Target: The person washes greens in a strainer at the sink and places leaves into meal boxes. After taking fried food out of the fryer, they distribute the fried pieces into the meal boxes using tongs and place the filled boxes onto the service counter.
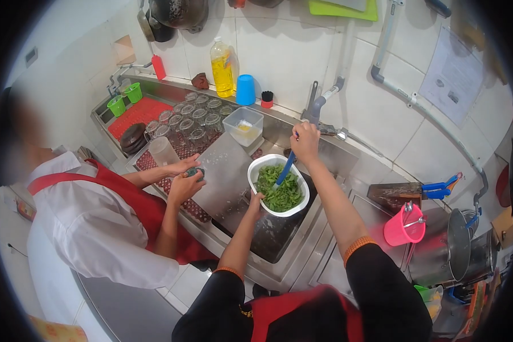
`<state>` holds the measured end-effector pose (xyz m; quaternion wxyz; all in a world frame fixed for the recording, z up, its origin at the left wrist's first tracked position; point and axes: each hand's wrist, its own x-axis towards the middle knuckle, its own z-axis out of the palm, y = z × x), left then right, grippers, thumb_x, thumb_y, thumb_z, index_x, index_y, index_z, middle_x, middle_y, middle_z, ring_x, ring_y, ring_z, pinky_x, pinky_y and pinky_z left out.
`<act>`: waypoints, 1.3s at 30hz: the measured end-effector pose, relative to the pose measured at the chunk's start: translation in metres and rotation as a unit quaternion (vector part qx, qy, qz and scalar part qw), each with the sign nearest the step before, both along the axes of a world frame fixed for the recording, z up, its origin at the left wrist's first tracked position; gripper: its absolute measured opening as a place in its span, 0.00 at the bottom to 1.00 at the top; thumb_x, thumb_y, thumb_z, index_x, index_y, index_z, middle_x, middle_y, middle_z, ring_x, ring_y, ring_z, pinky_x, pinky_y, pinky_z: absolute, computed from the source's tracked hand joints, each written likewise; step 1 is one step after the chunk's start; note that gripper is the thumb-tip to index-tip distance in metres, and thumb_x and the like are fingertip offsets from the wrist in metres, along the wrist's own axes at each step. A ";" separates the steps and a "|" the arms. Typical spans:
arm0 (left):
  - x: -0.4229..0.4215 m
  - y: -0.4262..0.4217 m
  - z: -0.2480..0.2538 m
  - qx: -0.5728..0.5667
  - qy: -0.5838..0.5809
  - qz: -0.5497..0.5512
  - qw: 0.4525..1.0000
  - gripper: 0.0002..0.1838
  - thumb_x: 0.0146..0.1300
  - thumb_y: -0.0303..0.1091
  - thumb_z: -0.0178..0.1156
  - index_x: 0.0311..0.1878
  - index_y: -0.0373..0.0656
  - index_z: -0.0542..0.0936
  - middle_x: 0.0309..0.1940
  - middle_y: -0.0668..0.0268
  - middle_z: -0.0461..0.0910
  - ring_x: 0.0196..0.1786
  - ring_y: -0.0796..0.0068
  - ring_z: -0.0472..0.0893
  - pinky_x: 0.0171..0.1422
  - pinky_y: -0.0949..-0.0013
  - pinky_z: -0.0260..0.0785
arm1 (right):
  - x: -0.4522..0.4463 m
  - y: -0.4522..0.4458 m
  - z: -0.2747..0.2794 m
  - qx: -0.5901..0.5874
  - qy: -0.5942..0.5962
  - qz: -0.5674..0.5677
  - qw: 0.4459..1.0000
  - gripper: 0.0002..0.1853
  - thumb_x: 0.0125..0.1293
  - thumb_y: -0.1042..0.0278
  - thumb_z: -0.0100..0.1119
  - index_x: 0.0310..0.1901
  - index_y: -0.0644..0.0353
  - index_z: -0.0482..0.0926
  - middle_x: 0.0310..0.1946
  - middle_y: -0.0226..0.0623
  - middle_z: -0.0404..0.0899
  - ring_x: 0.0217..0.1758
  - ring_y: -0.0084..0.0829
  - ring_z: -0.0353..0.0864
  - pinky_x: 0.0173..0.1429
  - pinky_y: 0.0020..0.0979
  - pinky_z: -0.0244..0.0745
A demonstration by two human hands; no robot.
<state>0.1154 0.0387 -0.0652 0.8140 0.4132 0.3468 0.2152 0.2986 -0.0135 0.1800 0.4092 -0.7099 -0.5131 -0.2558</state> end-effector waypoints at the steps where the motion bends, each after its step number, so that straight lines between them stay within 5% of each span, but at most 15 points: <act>1: 0.003 0.002 -0.015 -0.025 0.015 -0.026 0.999 0.35 0.50 0.46 0.50 0.65 0.54 0.60 0.52 0.59 0.74 0.53 0.54 0.76 0.44 0.42 0.69 | 0.000 0.000 0.000 -0.001 -0.001 0.000 1.000 0.07 0.45 0.75 0.59 0.25 0.52 0.71 0.29 0.33 0.69 0.41 0.39 0.69 0.44 0.40 0.60; 4: 0.001 0.001 -0.033 -0.076 0.000 -0.081 0.994 0.35 0.51 0.47 0.50 0.64 0.46 0.64 0.55 0.57 0.74 0.54 0.53 0.75 0.49 0.41 0.67 | 0.002 0.001 -0.001 -0.002 -0.003 0.001 1.000 0.07 0.45 0.75 0.59 0.26 0.52 0.71 0.29 0.33 0.69 0.41 0.39 0.69 0.44 0.41 0.60; 5: -0.004 0.003 -0.039 -0.100 -0.020 -0.107 0.989 0.36 0.50 0.46 0.53 0.65 0.50 0.60 0.53 0.54 0.72 0.56 0.50 0.73 0.53 0.32 0.62 | 0.002 0.001 -0.002 0.000 -0.006 0.001 1.000 0.07 0.45 0.74 0.59 0.26 0.52 0.71 0.29 0.33 0.69 0.41 0.39 0.69 0.44 0.41 0.60; 8: -0.026 0.002 -0.037 -0.114 0.013 -0.150 0.982 0.37 0.50 0.46 0.52 0.66 0.52 0.59 0.55 0.53 0.71 0.58 0.48 0.71 0.54 0.31 0.61 | 0.001 0.001 -0.001 0.004 -0.012 0.002 1.000 0.07 0.46 0.74 0.59 0.26 0.53 0.72 0.29 0.34 0.69 0.41 0.39 0.70 0.44 0.41 0.60; 12: -0.055 -0.006 -0.036 -0.049 0.034 -0.042 0.997 0.42 0.50 0.45 0.52 0.70 0.46 0.52 0.64 0.51 0.62 0.62 0.44 0.66 0.55 0.29 0.57 | 0.001 0.002 0.000 0.010 -0.016 0.001 1.000 0.06 0.46 0.73 0.59 0.26 0.53 0.72 0.28 0.34 0.69 0.39 0.39 0.69 0.43 0.41 0.60; 13: -0.066 -0.020 0.013 -0.026 0.057 -0.023 0.998 0.46 0.51 0.41 0.51 0.73 0.43 0.44 0.68 0.51 0.54 0.64 0.51 0.65 0.62 0.39 0.58 | 0.002 0.003 0.000 0.015 -0.018 0.002 1.000 0.06 0.46 0.73 0.59 0.26 0.53 0.72 0.28 0.34 0.69 0.39 0.39 0.69 0.43 0.41 0.60; 18: -0.075 -0.013 -0.009 0.149 0.031 0.119 0.981 0.50 0.52 0.33 0.52 0.73 0.35 0.35 0.71 0.49 0.50 0.68 0.59 0.60 0.69 0.68 0.53 | 0.003 0.003 0.001 0.012 -0.022 0.005 1.000 0.06 0.47 0.73 0.59 0.26 0.53 0.71 0.28 0.34 0.69 0.39 0.39 0.70 0.43 0.41 0.60; 24: -0.031 -0.018 0.005 0.158 0.019 0.174 0.972 0.51 0.49 0.30 0.54 0.73 0.35 0.37 0.72 0.49 0.48 0.71 0.57 0.56 0.71 0.68 0.51 | 0.002 0.003 -0.002 0.004 -0.022 0.003 1.000 0.06 0.47 0.72 0.59 0.26 0.53 0.71 0.29 0.34 0.69 0.40 0.39 0.70 0.43 0.40 0.60; 29: 0.013 0.008 -0.058 0.143 -0.049 0.182 0.972 0.51 0.48 0.27 0.53 0.74 0.39 0.37 0.72 0.53 0.49 0.68 0.62 0.59 0.69 0.71 0.53 | 0.003 0.004 -0.002 0.002 -0.027 0.002 1.000 0.06 0.47 0.72 0.59 0.26 0.53 0.71 0.28 0.34 0.69 0.40 0.39 0.70 0.43 0.40 0.60; 35: 0.011 -0.014 -0.013 0.017 -0.081 0.062 0.995 0.43 0.52 0.35 0.51 0.73 0.56 0.46 0.59 0.57 0.62 0.59 0.56 0.66 0.55 0.51 0.68 | 0.001 0.004 0.000 -0.018 -0.024 0.003 1.000 0.06 0.54 0.67 0.60 0.27 0.53 0.72 0.29 0.34 0.70 0.41 0.39 0.70 0.44 0.41 0.61; 39: -0.014 -0.019 -0.032 0.006 0.049 -0.018 0.999 0.39 0.51 0.42 0.51 0.69 0.63 0.50 0.56 0.58 0.63 0.55 0.52 0.69 0.42 0.38 0.71 | 0.008 0.002 0.003 -0.025 -0.012 0.032 0.999 0.09 0.62 0.59 0.57 0.31 0.55 0.76 0.32 0.35 0.74 0.43 0.39 0.71 0.45 0.42 0.61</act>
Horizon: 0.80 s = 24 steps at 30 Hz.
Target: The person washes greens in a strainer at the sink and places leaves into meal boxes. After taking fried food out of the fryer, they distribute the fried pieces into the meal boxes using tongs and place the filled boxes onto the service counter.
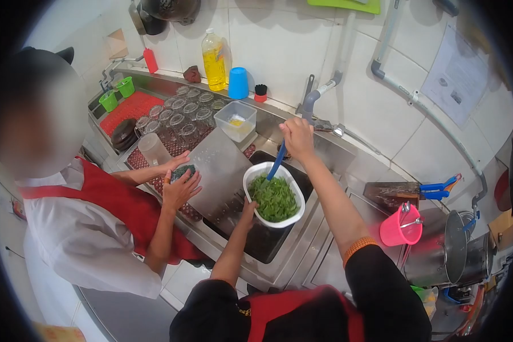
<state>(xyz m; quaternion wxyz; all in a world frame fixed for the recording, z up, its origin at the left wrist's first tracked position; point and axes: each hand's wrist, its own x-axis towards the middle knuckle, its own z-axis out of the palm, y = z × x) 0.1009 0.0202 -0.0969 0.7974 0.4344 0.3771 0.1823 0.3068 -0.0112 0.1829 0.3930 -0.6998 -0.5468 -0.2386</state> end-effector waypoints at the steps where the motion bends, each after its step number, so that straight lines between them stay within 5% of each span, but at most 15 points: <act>1: -0.009 -0.005 -0.001 -0.012 0.008 -0.005 1.000 0.39 0.51 0.42 0.51 0.69 0.63 0.50 0.56 0.58 0.62 0.56 0.52 0.69 0.42 0.37 0.71 | 0.001 0.000 0.001 0.001 0.002 0.010 1.000 0.11 0.63 0.57 0.56 0.32 0.55 0.77 0.32 0.35 0.75 0.43 0.39 0.72 0.45 0.42 0.62; 4: -0.038 -0.021 0.006 -0.053 0.028 -0.019 0.998 0.40 0.49 0.39 0.51 0.69 0.61 0.51 0.59 0.55 0.62 0.58 0.49 0.69 0.45 0.36 0.72 | 0.000 -0.004 0.012 -0.050 0.005 0.001 0.999 0.11 0.64 0.57 0.55 0.35 0.55 0.79 0.31 0.36 0.79 0.43 0.41 0.75 0.46 0.43 0.64; 7: -0.067 -0.031 0.016 -0.070 -0.035 -0.025 0.997 0.40 0.48 0.38 0.51 0.69 0.57 0.52 0.59 0.54 0.63 0.58 0.49 0.70 0.44 0.38 0.74 | 0.001 0.006 0.005 0.021 0.006 -0.014 1.000 0.12 0.65 0.56 0.55 0.42 0.52 0.81 0.30 0.41 0.80 0.40 0.42 0.77 0.44 0.42 0.68; 12: -0.107 -0.066 0.050 -0.034 -0.133 0.043 0.990 0.38 0.50 0.28 0.48 0.69 0.49 0.53 0.57 0.57 0.65 0.59 0.59 0.70 0.57 0.54 0.71 | -0.010 0.018 0.006 0.044 0.039 -0.097 0.994 0.12 0.63 0.58 0.56 0.44 0.52 0.82 0.26 0.44 0.81 0.33 0.44 0.80 0.40 0.43 0.71; 15: -0.117 -0.080 0.065 0.020 -0.079 0.092 0.992 0.38 0.51 0.31 0.51 0.69 0.42 0.55 0.57 0.56 0.67 0.58 0.59 0.71 0.62 0.58 0.67 | -0.013 0.025 0.006 -0.012 0.031 -0.156 0.987 0.13 0.63 0.59 0.56 0.46 0.51 0.82 0.25 0.46 0.81 0.30 0.44 0.81 0.37 0.43 0.73; 19: -0.132 -0.081 0.060 0.115 -0.033 0.066 0.991 0.39 0.51 0.32 0.50 0.69 0.41 0.54 0.58 0.56 0.67 0.58 0.61 0.70 0.60 0.57 0.67 | -0.008 0.036 0.005 -0.029 0.002 -0.179 0.983 0.16 0.63 0.58 0.55 0.51 0.46 0.80 0.23 0.45 0.80 0.26 0.44 0.81 0.30 0.44 0.74; 22: -0.136 -0.096 0.065 0.098 -0.009 0.017 0.995 0.39 0.51 0.35 0.51 0.70 0.42 0.53 0.56 0.57 0.67 0.55 0.62 0.72 0.51 0.57 0.72 | -0.023 0.011 0.029 -0.068 0.149 -0.130 0.978 0.18 0.62 0.61 0.56 0.54 0.51 0.78 0.32 0.49 0.81 0.37 0.46 0.82 0.42 0.43 0.76; 24: -0.135 -0.109 0.062 0.094 0.033 -0.013 0.995 0.37 0.52 0.36 0.51 0.68 0.41 0.56 0.49 0.58 0.71 0.46 0.64 0.76 0.38 0.61 0.75 | -0.029 -0.015 0.015 0.070 0.062 -0.031 0.995 0.20 0.62 0.65 0.56 0.56 0.55 0.74 0.41 0.52 0.79 0.47 0.49 0.78 0.51 0.43 0.73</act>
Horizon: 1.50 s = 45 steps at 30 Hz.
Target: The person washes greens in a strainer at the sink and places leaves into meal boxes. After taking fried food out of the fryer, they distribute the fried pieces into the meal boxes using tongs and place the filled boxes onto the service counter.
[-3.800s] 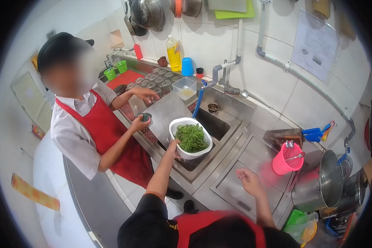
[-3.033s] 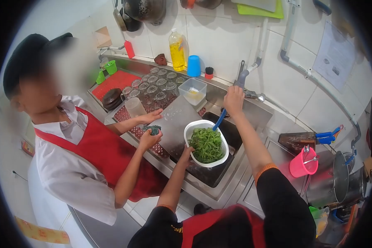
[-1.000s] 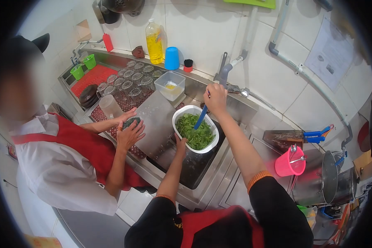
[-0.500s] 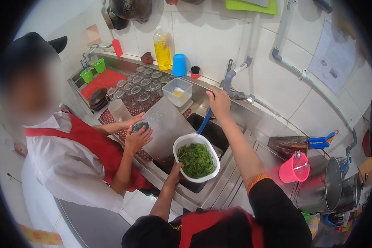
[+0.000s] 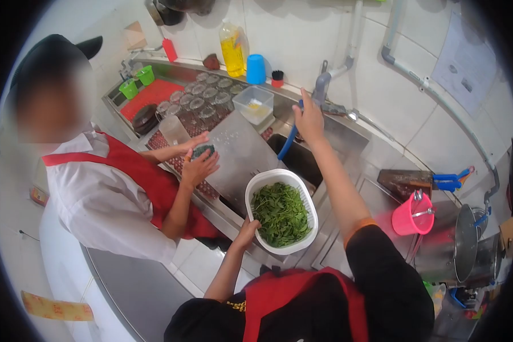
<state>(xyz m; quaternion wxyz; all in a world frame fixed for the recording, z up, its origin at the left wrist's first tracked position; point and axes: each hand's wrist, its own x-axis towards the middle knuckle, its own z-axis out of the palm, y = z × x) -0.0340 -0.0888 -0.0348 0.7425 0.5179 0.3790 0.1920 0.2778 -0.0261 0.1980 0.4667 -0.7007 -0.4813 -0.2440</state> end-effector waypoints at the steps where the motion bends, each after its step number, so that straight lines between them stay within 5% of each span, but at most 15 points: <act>1: 0.001 -0.011 0.009 -0.005 0.012 -0.012 1.000 0.37 0.52 0.37 0.51 0.67 0.40 0.57 0.46 0.59 0.72 0.44 0.65 0.76 0.36 0.62 0.75 | -0.004 -0.018 -0.012 0.066 -0.049 0.043 0.996 0.21 0.62 0.66 0.56 0.58 0.58 0.72 0.46 0.53 0.78 0.52 0.50 0.76 0.56 0.43 0.71; 2: 0.003 -0.021 0.018 -0.010 0.023 -0.025 0.999 0.36 0.52 0.37 0.51 0.67 0.39 0.58 0.44 0.59 0.72 0.41 0.66 0.77 0.34 0.62 0.75 | -0.010 -0.048 -0.028 0.006 -0.042 0.086 0.995 0.24 0.62 0.69 0.56 0.59 0.63 0.67 0.55 0.54 0.72 0.61 0.52 0.68 0.64 0.41 0.64; 4: 0.008 -0.038 0.025 -0.027 0.035 -0.040 0.998 0.32 0.54 0.36 0.49 0.64 0.36 0.62 0.39 0.59 0.74 0.36 0.67 0.78 0.33 0.64 0.74 | -0.022 -0.116 -0.069 -0.181 0.010 0.122 0.976 0.26 0.60 0.70 0.56 0.61 0.62 0.65 0.52 0.53 0.72 0.54 0.53 0.72 0.56 0.46 0.69; 8: 0.016 -0.046 -0.015 0.103 0.048 -0.073 0.991 0.32 0.54 0.29 0.47 0.66 0.36 0.60 0.49 0.51 0.74 0.46 0.56 0.78 0.49 0.61 0.71 | -0.047 -0.232 -0.117 -0.417 0.212 0.024 0.883 0.18 0.59 0.70 0.57 0.51 0.65 0.70 0.42 0.56 0.78 0.45 0.55 0.77 0.50 0.47 0.72; 12: 0.035 -0.055 0.032 0.285 0.128 -0.078 0.947 0.37 0.53 0.23 0.47 0.70 0.37 0.54 0.59 0.42 0.70 0.58 0.46 0.74 0.63 0.60 0.64 | -0.068 -0.279 -0.145 -0.399 0.231 -0.047 0.886 0.15 0.56 0.66 0.63 0.40 0.66 0.72 0.28 0.56 0.79 0.35 0.57 0.80 0.40 0.49 0.74; 14: 0.045 -0.063 0.070 0.248 0.167 -0.073 0.951 0.40 0.52 0.21 0.46 0.72 0.38 0.50 0.61 0.38 0.67 0.62 0.45 0.71 0.64 0.61 0.62 | -0.072 -0.283 -0.129 -0.435 0.217 -0.077 0.871 0.15 0.56 0.65 0.63 0.39 0.68 0.73 0.28 0.57 0.79 0.35 0.57 0.80 0.41 0.49 0.75; 17: 0.054 -0.069 0.058 0.337 0.166 -0.065 0.924 0.42 0.52 0.19 0.45 0.73 0.38 0.46 0.57 0.38 0.70 0.58 0.42 0.72 0.62 0.57 0.64 | -0.072 -0.291 -0.126 -0.478 0.202 -0.090 0.850 0.15 0.56 0.65 0.63 0.38 0.69 0.75 0.29 0.56 0.80 0.37 0.54 0.81 0.43 0.48 0.76; 18: 0.057 -0.070 0.047 0.367 0.161 -0.024 0.916 0.38 0.51 0.18 0.45 0.70 0.35 0.53 0.56 0.39 0.72 0.57 0.46 0.74 0.63 0.59 0.64 | -0.071 -0.293 -0.127 -0.490 0.195 -0.088 0.845 0.15 0.56 0.64 0.63 0.38 0.69 0.76 0.30 0.56 0.80 0.38 0.53 0.81 0.43 0.47 0.77; 21: 0.055 -0.069 0.020 0.308 0.038 0.069 0.948 0.31 0.50 0.17 0.48 0.62 0.32 0.61 0.52 0.43 0.75 0.56 0.53 0.77 0.61 0.63 0.65 | -0.070 -0.295 -0.129 -0.494 0.201 -0.091 0.841 0.15 0.56 0.63 0.63 0.37 0.70 0.78 0.32 0.57 0.80 0.39 0.53 0.81 0.45 0.46 0.77; 24: 0.051 -0.071 0.011 0.296 0.056 0.084 0.950 0.23 0.51 0.17 0.50 0.54 0.30 0.66 0.49 0.47 0.77 0.55 0.61 0.77 0.59 0.67 0.66 | -0.070 -0.294 -0.118 -0.495 0.229 -0.073 0.835 0.16 0.56 0.63 0.63 0.37 0.71 0.79 0.33 0.58 0.80 0.40 0.53 0.81 0.47 0.45 0.77; 33: 0.044 -0.079 0.025 0.066 0.008 0.141 0.988 0.19 0.53 0.19 0.52 0.51 0.29 0.67 0.46 0.55 0.76 0.49 0.68 0.77 0.56 0.70 0.67 | -0.073 -0.294 -0.117 -0.479 0.252 -0.095 0.836 0.17 0.54 0.60 0.65 0.34 0.70 0.80 0.34 0.58 0.80 0.42 0.53 0.80 0.48 0.45 0.76; 45: 0.042 -0.081 0.017 0.072 0.052 0.163 0.983 0.19 0.55 0.22 0.52 0.52 0.28 0.69 0.43 0.56 0.77 0.44 0.70 0.78 0.51 0.71 0.69 | -0.059 -0.309 -0.127 -0.457 0.346 -0.044 0.818 0.16 0.48 0.57 0.69 0.26 0.64 0.81 0.27 0.50 0.81 0.36 0.45 0.82 0.44 0.41 0.75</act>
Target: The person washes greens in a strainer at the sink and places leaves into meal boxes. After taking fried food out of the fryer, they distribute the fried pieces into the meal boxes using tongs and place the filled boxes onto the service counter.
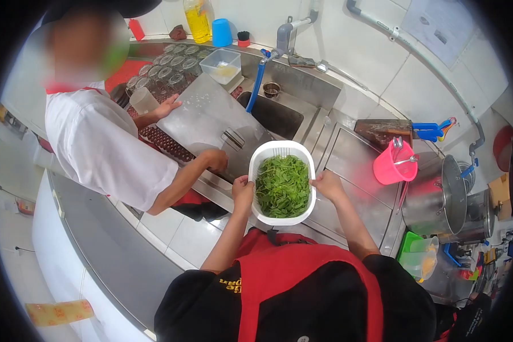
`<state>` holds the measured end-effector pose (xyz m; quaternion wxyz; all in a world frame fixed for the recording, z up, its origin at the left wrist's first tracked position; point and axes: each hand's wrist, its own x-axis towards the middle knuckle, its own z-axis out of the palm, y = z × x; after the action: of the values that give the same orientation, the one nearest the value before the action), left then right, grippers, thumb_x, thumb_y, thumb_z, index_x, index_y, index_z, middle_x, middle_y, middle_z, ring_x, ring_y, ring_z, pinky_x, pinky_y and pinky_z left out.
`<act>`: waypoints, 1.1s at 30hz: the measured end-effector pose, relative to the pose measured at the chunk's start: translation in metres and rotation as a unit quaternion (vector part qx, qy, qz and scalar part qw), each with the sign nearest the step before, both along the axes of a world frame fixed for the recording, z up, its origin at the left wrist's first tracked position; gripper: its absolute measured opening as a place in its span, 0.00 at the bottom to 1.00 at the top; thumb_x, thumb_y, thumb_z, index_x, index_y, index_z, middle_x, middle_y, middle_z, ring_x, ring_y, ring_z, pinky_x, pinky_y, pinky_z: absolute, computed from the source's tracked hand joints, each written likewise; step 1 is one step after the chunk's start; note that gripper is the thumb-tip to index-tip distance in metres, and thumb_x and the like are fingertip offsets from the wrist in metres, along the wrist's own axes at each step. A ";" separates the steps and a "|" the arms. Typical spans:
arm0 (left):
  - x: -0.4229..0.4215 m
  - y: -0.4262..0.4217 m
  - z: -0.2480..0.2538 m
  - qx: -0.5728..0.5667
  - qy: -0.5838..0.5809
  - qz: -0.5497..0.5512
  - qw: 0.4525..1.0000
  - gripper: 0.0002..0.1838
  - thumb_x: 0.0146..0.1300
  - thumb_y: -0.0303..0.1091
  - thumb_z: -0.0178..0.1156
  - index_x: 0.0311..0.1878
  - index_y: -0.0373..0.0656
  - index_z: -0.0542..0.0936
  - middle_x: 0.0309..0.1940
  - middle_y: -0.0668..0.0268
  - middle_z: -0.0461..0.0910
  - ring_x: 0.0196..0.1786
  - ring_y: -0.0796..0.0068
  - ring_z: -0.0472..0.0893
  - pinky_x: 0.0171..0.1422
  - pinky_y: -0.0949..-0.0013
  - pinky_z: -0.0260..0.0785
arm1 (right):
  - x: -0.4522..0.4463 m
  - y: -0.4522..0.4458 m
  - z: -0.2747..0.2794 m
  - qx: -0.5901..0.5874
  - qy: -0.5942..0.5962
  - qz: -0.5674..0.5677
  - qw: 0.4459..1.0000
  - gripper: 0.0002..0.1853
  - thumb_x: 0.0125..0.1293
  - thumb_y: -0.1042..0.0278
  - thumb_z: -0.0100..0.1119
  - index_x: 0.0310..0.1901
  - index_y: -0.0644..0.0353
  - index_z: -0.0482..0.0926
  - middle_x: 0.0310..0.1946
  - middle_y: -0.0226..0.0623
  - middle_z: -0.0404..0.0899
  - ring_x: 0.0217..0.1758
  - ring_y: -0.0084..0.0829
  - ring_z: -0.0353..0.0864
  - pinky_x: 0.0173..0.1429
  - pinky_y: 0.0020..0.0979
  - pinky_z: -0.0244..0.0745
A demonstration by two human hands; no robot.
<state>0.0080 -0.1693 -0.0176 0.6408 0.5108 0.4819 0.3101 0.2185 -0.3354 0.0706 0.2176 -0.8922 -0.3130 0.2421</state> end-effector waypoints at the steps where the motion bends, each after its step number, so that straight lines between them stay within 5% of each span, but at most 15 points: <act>1: -0.001 0.000 0.002 -0.010 -0.001 0.008 1.000 0.19 0.55 0.22 0.52 0.52 0.28 0.69 0.42 0.56 0.78 0.44 0.70 0.78 0.50 0.71 0.70 | -0.001 0.000 -0.001 0.003 0.000 0.005 1.000 0.16 0.48 0.57 0.69 0.25 0.64 0.81 0.27 0.50 0.81 0.35 0.45 0.82 0.44 0.41 0.75; 8: -0.009 0.015 -0.017 -0.169 -0.152 -0.021 0.974 0.16 0.57 0.24 0.53 0.50 0.30 0.74 0.38 0.58 0.79 0.39 0.71 0.79 0.47 0.71 0.72 | 0.000 -0.002 -0.002 -0.009 0.084 0.015 0.996 0.17 0.46 0.57 0.70 0.21 0.64 0.77 0.22 0.46 0.79 0.30 0.39 0.81 0.39 0.37 0.73; 10: -0.013 0.010 0.023 -0.227 -0.167 -0.039 0.959 0.14 0.57 0.25 0.54 0.47 0.31 0.75 0.37 0.59 0.79 0.39 0.71 0.79 0.46 0.71 0.72 | -0.002 -0.002 0.009 0.004 0.090 0.032 0.995 0.17 0.47 0.57 0.70 0.22 0.63 0.77 0.22 0.44 0.78 0.29 0.37 0.80 0.38 0.36 0.73; 13: -0.010 0.015 0.016 -0.137 -0.093 -0.060 0.984 0.10 0.58 0.27 0.56 0.41 0.33 0.76 0.37 0.60 0.80 0.38 0.70 0.79 0.46 0.69 0.71 | -0.004 -0.006 0.007 0.093 0.066 0.072 0.991 0.13 0.51 0.61 0.66 0.26 0.62 0.78 0.27 0.41 0.78 0.29 0.34 0.78 0.36 0.36 0.73; 15: -0.007 0.015 0.021 0.049 0.029 -0.095 0.994 0.09 0.58 0.29 0.58 0.40 0.35 0.76 0.37 0.61 0.80 0.38 0.70 0.79 0.46 0.67 0.70 | 0.004 -0.009 -0.011 0.195 0.051 0.100 0.974 0.09 0.57 0.64 0.62 0.32 0.61 0.79 0.33 0.38 0.78 0.30 0.31 0.77 0.34 0.34 0.74; 18: -0.009 0.015 0.045 0.227 0.147 -0.107 0.957 0.10 0.58 0.32 0.59 0.38 0.36 0.75 0.34 0.55 0.79 0.38 0.61 0.78 0.44 0.63 0.68 | 0.014 -0.017 -0.012 0.190 0.429 -0.029 0.883 0.13 0.64 0.71 0.54 0.50 0.58 0.75 0.43 0.37 0.75 0.32 0.26 0.76 0.33 0.30 0.76; 20: -0.007 0.016 0.042 0.315 0.170 -0.079 0.930 0.11 0.57 0.33 0.59 0.35 0.34 0.73 0.33 0.49 0.77 0.39 0.51 0.77 0.44 0.58 0.67 | 0.005 -0.022 -0.011 0.179 0.410 -0.018 0.894 0.21 0.66 0.71 0.51 0.61 0.53 0.65 0.46 0.38 0.74 0.33 0.24 0.76 0.34 0.28 0.77; 24: -0.008 0.018 0.067 0.287 0.211 -0.074 0.932 0.11 0.59 0.34 0.58 0.30 0.35 0.71 0.25 0.48 0.75 0.32 0.46 0.77 0.39 0.53 0.66 | -0.015 -0.026 -0.010 0.207 0.428 -0.036 0.879 0.31 0.69 0.70 0.47 0.71 0.45 0.51 0.52 0.43 0.69 0.33 0.26 0.77 0.36 0.28 0.79; 28: -0.007 0.028 0.059 0.250 0.190 -0.074 0.947 0.13 0.59 0.36 0.59 0.30 0.35 0.71 0.21 0.51 0.73 0.26 0.55 0.75 0.35 0.58 0.65 | -0.004 -0.026 -0.022 0.210 0.551 -0.044 0.807 0.33 0.69 0.66 0.49 0.72 0.43 0.49 0.58 0.46 0.65 0.34 0.28 0.79 0.38 0.31 0.81; 31: -0.011 0.037 0.032 0.204 0.174 -0.067 0.961 0.12 0.60 0.35 0.59 0.28 0.36 0.72 0.19 0.60 0.73 0.25 0.70 0.74 0.33 0.65 0.64 | -0.003 -0.025 -0.036 0.196 0.530 -0.064 0.822 0.35 0.66 0.61 0.54 0.72 0.44 0.49 0.58 0.45 0.65 0.36 0.29 0.80 0.38 0.32 0.80; 33: -0.009 0.038 0.028 0.093 0.048 -0.040 0.994 0.11 0.62 0.34 0.58 0.27 0.38 0.73 0.19 0.66 0.74 0.25 0.77 0.73 0.32 0.69 0.64 | -0.007 -0.021 -0.038 0.142 0.431 -0.016 0.891 0.37 0.64 0.59 0.57 0.72 0.45 0.51 0.55 0.43 0.69 0.36 0.29 0.80 0.38 0.31 0.80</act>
<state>-0.0013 -0.1309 0.0099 0.5787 0.6009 0.4606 0.3031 0.2113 -0.3568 0.0322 0.4595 -0.6650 -0.2053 0.5518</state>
